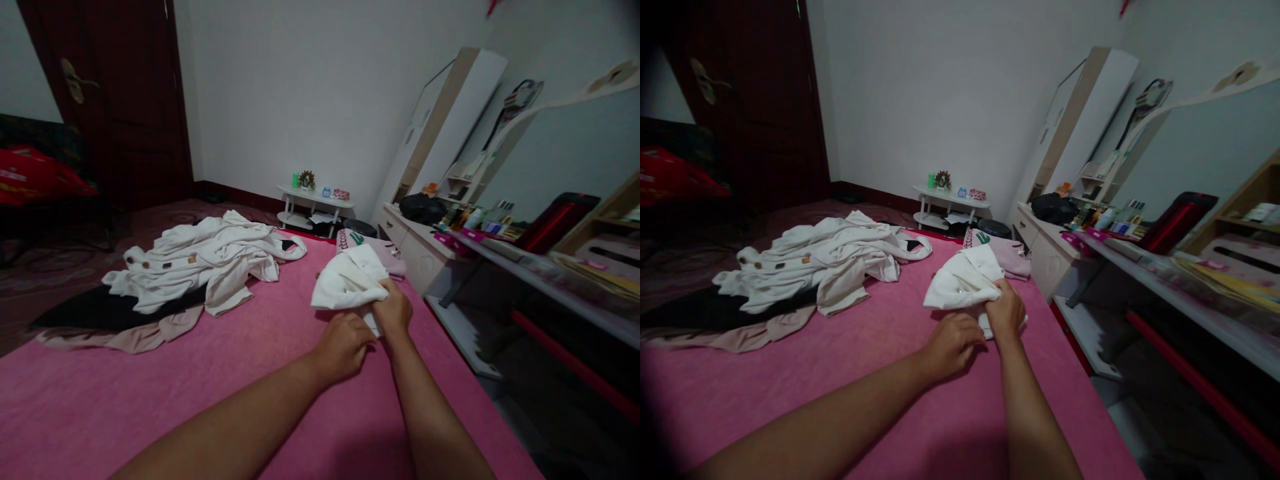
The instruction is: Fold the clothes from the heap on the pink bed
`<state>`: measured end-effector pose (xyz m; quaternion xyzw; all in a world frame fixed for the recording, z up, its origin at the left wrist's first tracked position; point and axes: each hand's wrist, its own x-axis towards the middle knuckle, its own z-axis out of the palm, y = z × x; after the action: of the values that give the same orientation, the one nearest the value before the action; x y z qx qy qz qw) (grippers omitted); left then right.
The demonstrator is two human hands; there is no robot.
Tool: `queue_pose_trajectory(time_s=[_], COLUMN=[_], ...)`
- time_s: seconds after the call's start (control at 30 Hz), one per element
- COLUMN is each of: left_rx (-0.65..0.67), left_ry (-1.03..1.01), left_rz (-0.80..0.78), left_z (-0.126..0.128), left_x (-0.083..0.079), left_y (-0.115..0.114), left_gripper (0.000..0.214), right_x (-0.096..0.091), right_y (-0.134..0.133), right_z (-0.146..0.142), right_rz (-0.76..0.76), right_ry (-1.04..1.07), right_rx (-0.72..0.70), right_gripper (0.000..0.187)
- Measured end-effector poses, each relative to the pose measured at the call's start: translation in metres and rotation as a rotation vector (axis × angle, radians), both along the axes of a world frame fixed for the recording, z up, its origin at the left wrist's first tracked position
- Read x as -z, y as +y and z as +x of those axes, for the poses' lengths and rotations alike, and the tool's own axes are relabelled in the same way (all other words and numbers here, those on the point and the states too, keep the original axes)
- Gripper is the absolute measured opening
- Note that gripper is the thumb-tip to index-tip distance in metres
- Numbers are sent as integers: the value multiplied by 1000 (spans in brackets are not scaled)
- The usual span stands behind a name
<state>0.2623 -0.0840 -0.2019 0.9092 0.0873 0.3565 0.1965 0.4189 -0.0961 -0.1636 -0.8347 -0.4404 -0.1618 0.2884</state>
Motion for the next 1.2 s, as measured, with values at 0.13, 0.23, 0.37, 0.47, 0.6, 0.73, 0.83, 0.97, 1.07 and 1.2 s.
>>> queue_pose_trajectory(time_s=[0.13,0.23,0.37,0.47,0.6,0.73,0.83,0.97,1.07,1.2], left_rx=[66,73,23,-9,-63,-103,-108,-114,-133,-166], left_ry=[95,145,199,214,208,233,232,236,234,250], left_rz=[-10,15,38,72,94,115,128,164,219,278], left_z=[7,10,9,9,13,17,19,23,31,40], left_x=[15,20,17,15,17,19,20,26,34,42], left_y=[1,1,-2,-4,-8,-11,-11,-8,-4,0], left_gripper=[31,31,28,23,14,12,11,6,10,19], right_x=[-1,1,-4,-15,-41,-74,-102,-125,-112,-54], right_y=[-4,-5,-4,-1,17,55,93,140,165,183], right_z=[19,31,45,57,77,98,118,146,160,162], right_rz=[122,138,83,45,104,238,308,249,-20,-355], right_ry=[-35,-28,-88,-181,-248,-243,-280,-350,-371,-289], right_rx=[-1,-13,-76,-159,-193,-125,-127,-166,-174,-56], right_gripper=[22,22,18,13,12,15,18,21,28,65])
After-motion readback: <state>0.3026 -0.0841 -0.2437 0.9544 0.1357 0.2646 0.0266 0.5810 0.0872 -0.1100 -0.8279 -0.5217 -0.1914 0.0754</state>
